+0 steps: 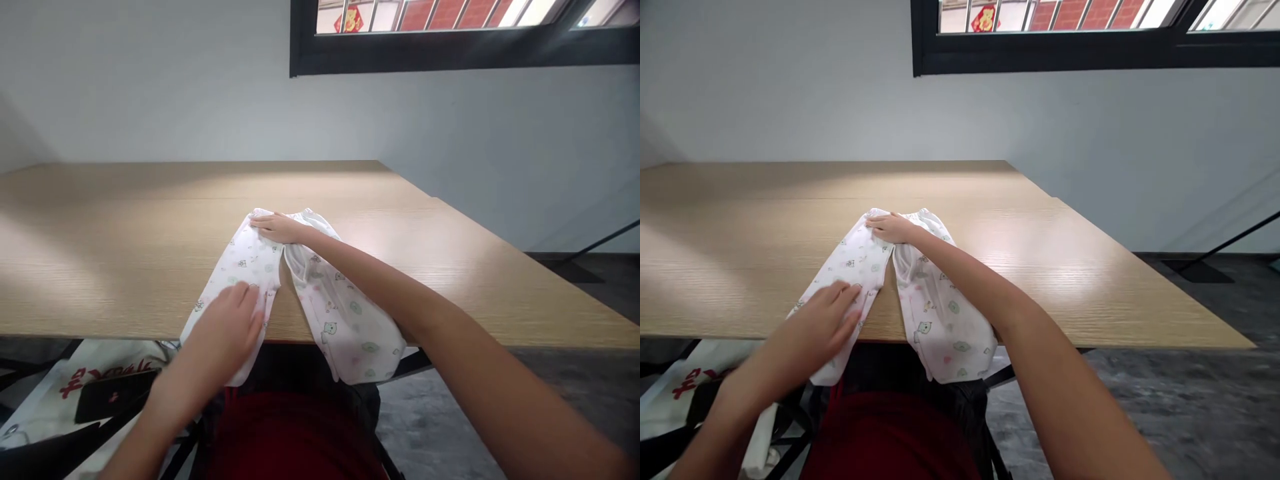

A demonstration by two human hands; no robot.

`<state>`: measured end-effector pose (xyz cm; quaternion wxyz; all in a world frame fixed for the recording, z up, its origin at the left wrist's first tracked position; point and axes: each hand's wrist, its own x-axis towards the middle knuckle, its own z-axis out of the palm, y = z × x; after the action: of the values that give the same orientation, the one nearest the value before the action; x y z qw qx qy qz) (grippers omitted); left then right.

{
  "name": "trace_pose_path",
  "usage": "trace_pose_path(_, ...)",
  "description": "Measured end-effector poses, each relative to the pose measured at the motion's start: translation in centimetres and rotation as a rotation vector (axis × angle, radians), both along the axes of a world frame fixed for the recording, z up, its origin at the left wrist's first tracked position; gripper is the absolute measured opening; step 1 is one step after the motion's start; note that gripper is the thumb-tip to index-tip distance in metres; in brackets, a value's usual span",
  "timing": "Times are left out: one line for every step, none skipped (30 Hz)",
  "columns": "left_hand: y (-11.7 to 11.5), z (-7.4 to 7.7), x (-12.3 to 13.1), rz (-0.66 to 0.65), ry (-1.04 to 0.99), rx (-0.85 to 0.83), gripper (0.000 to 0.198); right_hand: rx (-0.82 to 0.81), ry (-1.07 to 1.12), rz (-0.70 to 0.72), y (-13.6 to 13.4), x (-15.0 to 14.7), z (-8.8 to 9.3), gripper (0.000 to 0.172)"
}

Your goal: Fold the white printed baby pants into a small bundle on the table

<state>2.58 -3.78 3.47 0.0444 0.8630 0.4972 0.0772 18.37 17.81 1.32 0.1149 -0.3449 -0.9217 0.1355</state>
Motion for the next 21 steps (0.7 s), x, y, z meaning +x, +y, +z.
trace_pose_path(-2.1,-0.1,0.1,0.007,-0.007,0.010,0.032,-0.026,0.035,0.009,0.0,0.3,0.2,0.043)
trace_pose_path(-3.6,0.1,0.3,0.009,-0.021,0.021,0.032,-0.056,0.077,0.002,-0.1,0.7,0.5,0.042)
trace_pose_path(-4.5,0.4,0.6,-0.004,-0.033,0.031,0.031,-0.079,0.125,-0.023,-0.3,1.2,0.8,0.041)
trace_pose_path(-4.7,0.9,1.0,-0.029,-0.039,0.041,0.029,-0.084,0.176,-0.058,-0.5,1.9,1.1,0.040)
trace_pose_path(-4.2,1.5,1.9,-0.053,-0.037,0.042,0.028,-0.064,0.219,-0.091,-0.7,2.8,1.3,0.039)
trace_pose_path(-3.2,2.1,3.0,-0.069,-0.031,0.035,0.026,-0.019,0.249,-0.120,-1.0,3.7,1.5,0.038)
trace_pose_path(-1.7,2.6,4.5,-0.080,-0.015,0.022,0.025,0.041,0.258,-0.144,-1.3,4.8,1.5,0.037)
trace_pose_path(-0.1,2.9,6.3,-0.038,-0.049,0.005,0.023,0.094,0.246,-0.165,-1.6,5.8,1.4,0.036)
trace_pose_path(1.4,2.9,8.2,-0.017,-0.074,0.016,0.025,0.131,0.219,-0.197,-1.9,6.8,1.2,0.035)
trace_pose_path(2.7,2.7,10.2,-0.007,-0.091,0.014,0.028,0.145,0.184,-0.241,-2.2,7.8,0.9,0.035)
trace_pose_path(3.5,2.2,12.0,-0.007,-0.101,0.009,0.031,0.135,0.149,-0.295,-2.5,8.5,0.5,0.035)
trace_pose_path(3.8,1.5,13.7,-0.019,-0.105,0.008,0.033,0.105,0.122,-0.345,-2.7,9.1,0.2,0.036)
trace_pose_path(3.6,0.7,15.0,-0.027,-0.111,0.016,0.033,0.069,0.106,-0.384,-2.9,9.5,0.0,0.036)
trace_pose_path(3.0,-0.2,16.0,-0.034,-0.122,0.035,0.032,0.038,0.101,-0.410,-3.0,9.7,-0.2,0.037)
trace_pose_path(2.0,-1.1,16.7,-0.042,-0.140,0.063,0.031,0.017,0.104,-0.424,-3.1,9.8,-0.3,0.037)
trace_pose_path(0.9,-1.8,17.1,-0.056,-0.162,0.095,0.031,0.005,0.112,-0.432,-3.2,9.7,-0.4,0.037)
trace_pose_path(-0.1,-2.4,17.2,-0.078,-0.182,0.126,0.031,0.003,0.122,-0.438,-3.2,9.6,-0.4,0.037)
trace_pose_path(-1.1,-2.9,17.0,-0.111,-0.200,0.154,0.033,0.006,0.131,-0.440,-3.2,9.4,-0.3,0.036)
trace_pose_path(-1.9,-3.2,16.8,-0.153,-0.212,0.177,0.035,0.007,0.140,-0.445,-3.2,9.3,-0.3,0.036)
trace_pose_path(-2.4,-3.5,16.5,-0.196,-0.218,0.195,0.035,0.005,0.148,-0.453,-3.1,9.2,-0.3,0.035)
trace_pose_path(-2.7,-3.6,16.2,-0.226,-0.223,0.212,0.034,0.004,0.155,-0.464,-3.1,9.1,-0.3,0.035)
